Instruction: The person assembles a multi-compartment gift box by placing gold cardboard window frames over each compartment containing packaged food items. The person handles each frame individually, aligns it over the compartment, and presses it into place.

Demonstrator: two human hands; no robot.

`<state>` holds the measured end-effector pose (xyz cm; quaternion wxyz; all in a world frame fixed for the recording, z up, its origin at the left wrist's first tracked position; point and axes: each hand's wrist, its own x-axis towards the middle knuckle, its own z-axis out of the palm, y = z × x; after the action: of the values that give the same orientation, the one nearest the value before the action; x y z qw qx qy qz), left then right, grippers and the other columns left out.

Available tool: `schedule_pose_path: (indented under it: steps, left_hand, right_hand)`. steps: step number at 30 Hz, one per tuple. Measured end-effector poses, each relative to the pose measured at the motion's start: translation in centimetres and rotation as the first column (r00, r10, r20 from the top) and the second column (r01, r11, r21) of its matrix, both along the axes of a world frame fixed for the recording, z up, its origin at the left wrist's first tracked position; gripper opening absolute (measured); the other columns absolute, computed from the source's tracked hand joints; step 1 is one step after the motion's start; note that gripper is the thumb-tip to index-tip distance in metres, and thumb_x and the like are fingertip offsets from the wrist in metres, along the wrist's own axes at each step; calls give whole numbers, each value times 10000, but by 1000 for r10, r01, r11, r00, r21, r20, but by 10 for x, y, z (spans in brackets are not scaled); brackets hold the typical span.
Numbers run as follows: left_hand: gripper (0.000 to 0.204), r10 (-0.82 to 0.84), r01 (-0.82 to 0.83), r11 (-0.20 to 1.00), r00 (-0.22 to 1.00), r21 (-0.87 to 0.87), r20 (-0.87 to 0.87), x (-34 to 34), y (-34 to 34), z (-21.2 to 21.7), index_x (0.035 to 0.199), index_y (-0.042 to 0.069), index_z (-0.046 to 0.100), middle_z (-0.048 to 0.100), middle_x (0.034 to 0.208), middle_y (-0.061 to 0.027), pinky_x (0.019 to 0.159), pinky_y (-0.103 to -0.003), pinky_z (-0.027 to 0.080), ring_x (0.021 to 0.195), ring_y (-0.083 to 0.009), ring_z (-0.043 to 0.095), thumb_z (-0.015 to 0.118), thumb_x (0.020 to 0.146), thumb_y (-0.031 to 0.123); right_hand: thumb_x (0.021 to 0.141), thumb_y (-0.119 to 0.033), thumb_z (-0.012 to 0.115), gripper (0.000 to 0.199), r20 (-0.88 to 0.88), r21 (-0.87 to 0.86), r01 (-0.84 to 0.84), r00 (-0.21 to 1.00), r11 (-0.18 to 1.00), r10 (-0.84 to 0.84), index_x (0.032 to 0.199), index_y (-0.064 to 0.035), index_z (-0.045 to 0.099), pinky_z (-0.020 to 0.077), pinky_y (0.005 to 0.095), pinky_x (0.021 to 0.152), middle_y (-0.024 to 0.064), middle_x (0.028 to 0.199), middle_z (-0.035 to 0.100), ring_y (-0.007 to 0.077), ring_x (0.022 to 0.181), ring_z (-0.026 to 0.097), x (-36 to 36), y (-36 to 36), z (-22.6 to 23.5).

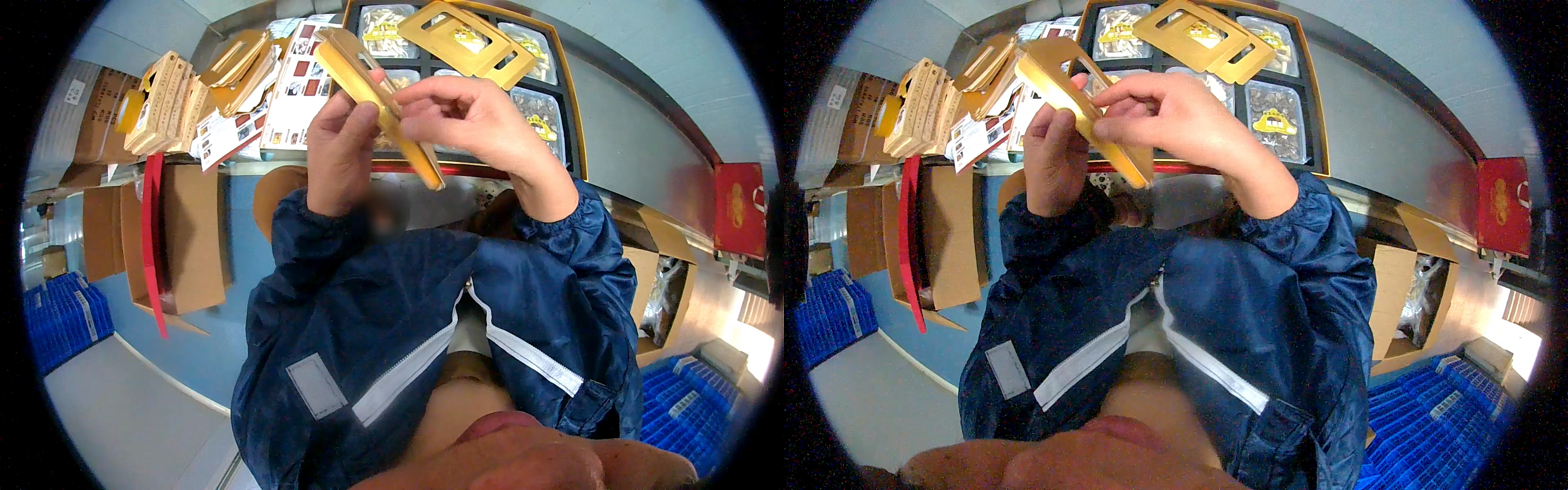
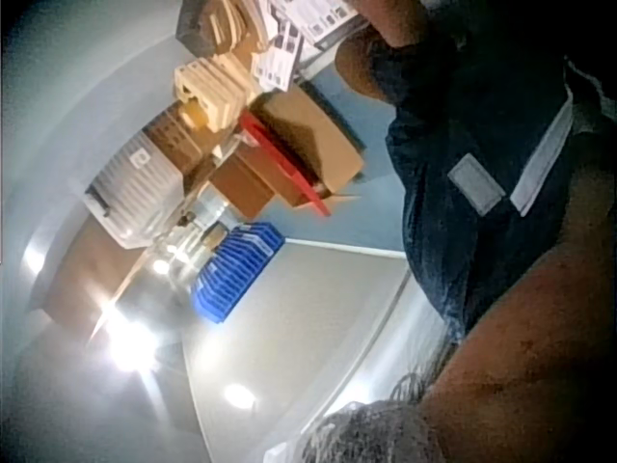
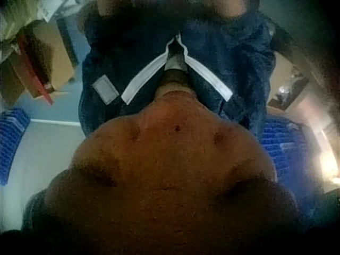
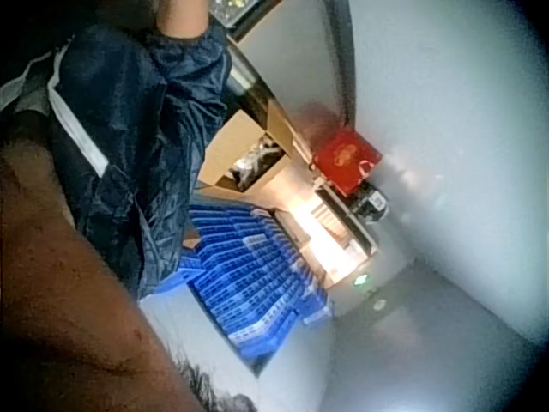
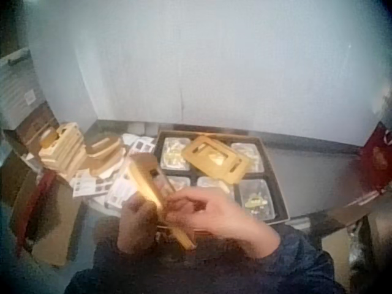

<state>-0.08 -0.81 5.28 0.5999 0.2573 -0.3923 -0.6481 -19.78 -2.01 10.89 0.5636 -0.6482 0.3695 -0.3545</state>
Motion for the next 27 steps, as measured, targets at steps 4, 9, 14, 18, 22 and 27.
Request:
schedule_pose_path:
  steps: [4,9,14,18,22,27]
  left_hand:
    - [453,31,-31,999,1000,18,7,6,1,2,1396,-48,513,635,1272,-108,1046,-359,471,1159,-201,615,587,1005,168]
    - [497,89,-88,995,996,-36,24,24,-3,8,1380,-44,521,636,1233,-96,1032,-354,472,1132,-198,617,575,1019,293]
    - [469,78,-78,996,997,-43,-1,14,-9,5,1378,-42,523,629,1195,-81,986,-318,483,1077,-162,614,581,1017,251]
    - [455,116,-116,993,993,7,5,13,-4,-2,1398,-45,507,649,1180,-91,964,-312,507,1059,-166,640,575,1018,196]
    - [509,86,-85,996,995,-20,57,9,-6,-2,1392,-47,488,659,1211,-130,936,-335,533,1058,-212,678,580,1022,291]
    - [512,99,-98,995,991,-25,90,5,-6,0,1391,-49,488,664,1196,-127,941,-334,533,1052,-204,678,589,1017,286]
  right_hand:
    - [897,-238,736,330,-49,-98,58,997,994,-63,1168,-51,710,534,252,794,31,962,713,101,889,673,-5,-2,4]
    - [911,-284,723,356,-216,-558,228,888,798,-405,1171,-42,704,535,262,760,22,906,659,92,835,633,-16,-34,11]
    - [886,-450,751,525,-423,-826,-39,701,562,-574,1225,-52,694,544,305,778,90,1027,720,175,913,677,-20,-86,-12]
    - [896,-293,771,350,-244,-310,-53,969,949,-25,1158,-65,722,532,282,772,64,939,725,152,865,673,15,-23,10]
    - [878,-195,785,270,-147,-197,-17,989,980,-13,1112,-71,728,522,256,750,29,892,717,113,840,662,24,-7,11]
    - [888,-186,775,271,-65,-81,-21,998,997,16,1126,-65,732,521,242,750,17,916,724,100,847,659,15,-10,6]
